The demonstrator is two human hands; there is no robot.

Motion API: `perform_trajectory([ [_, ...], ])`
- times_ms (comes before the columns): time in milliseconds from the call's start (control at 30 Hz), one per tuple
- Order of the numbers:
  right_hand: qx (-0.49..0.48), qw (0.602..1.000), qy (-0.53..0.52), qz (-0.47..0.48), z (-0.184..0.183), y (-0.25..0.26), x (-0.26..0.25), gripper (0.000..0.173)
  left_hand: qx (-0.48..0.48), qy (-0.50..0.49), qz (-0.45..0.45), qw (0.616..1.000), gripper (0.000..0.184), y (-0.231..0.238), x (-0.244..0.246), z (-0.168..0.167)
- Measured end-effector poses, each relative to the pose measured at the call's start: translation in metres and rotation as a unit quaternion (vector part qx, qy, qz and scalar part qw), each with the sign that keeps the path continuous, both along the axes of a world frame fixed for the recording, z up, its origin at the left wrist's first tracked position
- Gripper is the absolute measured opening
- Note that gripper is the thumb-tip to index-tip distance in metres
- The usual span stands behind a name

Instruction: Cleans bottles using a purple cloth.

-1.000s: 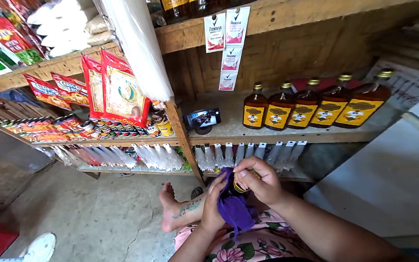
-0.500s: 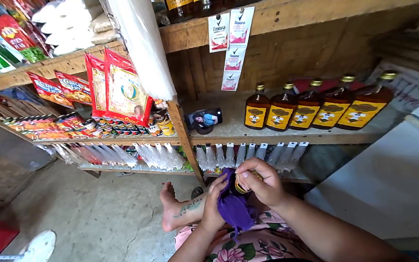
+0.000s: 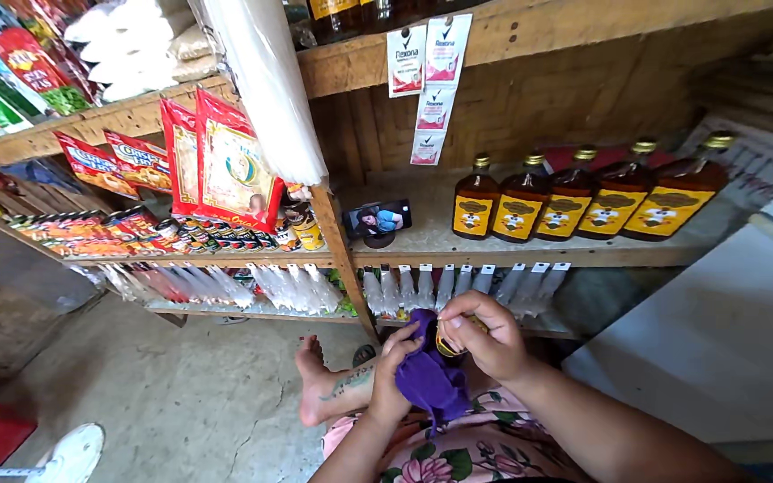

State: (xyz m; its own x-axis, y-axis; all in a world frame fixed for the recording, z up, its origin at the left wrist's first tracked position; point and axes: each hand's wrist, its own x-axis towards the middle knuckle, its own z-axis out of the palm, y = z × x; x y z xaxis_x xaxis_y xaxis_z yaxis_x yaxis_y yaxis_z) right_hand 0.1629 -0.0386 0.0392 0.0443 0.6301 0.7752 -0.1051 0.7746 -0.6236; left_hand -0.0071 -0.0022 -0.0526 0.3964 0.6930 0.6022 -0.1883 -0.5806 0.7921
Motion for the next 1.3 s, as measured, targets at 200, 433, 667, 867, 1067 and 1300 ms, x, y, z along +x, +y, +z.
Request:
perform_trajectory([
  [200, 0.003, 1.0, -0.009, -0.007, -0.001, 0.0, 0.0, 0.018, -0.003, -0.03, -0.001, 1.0, 0.013, 0.001, 0.001, 0.001],
  [433, 0.002, 1.0, -0.001, 0.002, -0.001, 0.001, 0.0, 0.018, -0.022, 0.0, -0.005, 1.0, 0.024, -0.001, 0.002, -0.001],
  [667, 0.006, 1.0, -0.006, 0.003, -0.001, 0.0, -0.002, 0.018, -0.029, 0.015, -0.007, 0.999, 0.041, 0.0, 0.002, -0.007],
  [867, 0.009, 1.0, -0.011, 0.003, -0.001, 0.0, -0.004, 0.018, -0.102, -0.013, -0.027, 0.994, 0.046, -0.005, 0.004, -0.008],
  [1067, 0.011, 1.0, -0.022, 0.003, -0.002, -0.003, -0.004, 0.018, -0.11, -0.046, -0.026, 0.993, 0.032, -0.003, 0.009, -0.001],
  [1300, 0.022, 0.999, -0.044, -0.014, -0.005, -0.008, -0.004, 0.019, -0.22, -0.011, -0.031, 0.975, 0.03, -0.004, 0.009, 0.027],
])
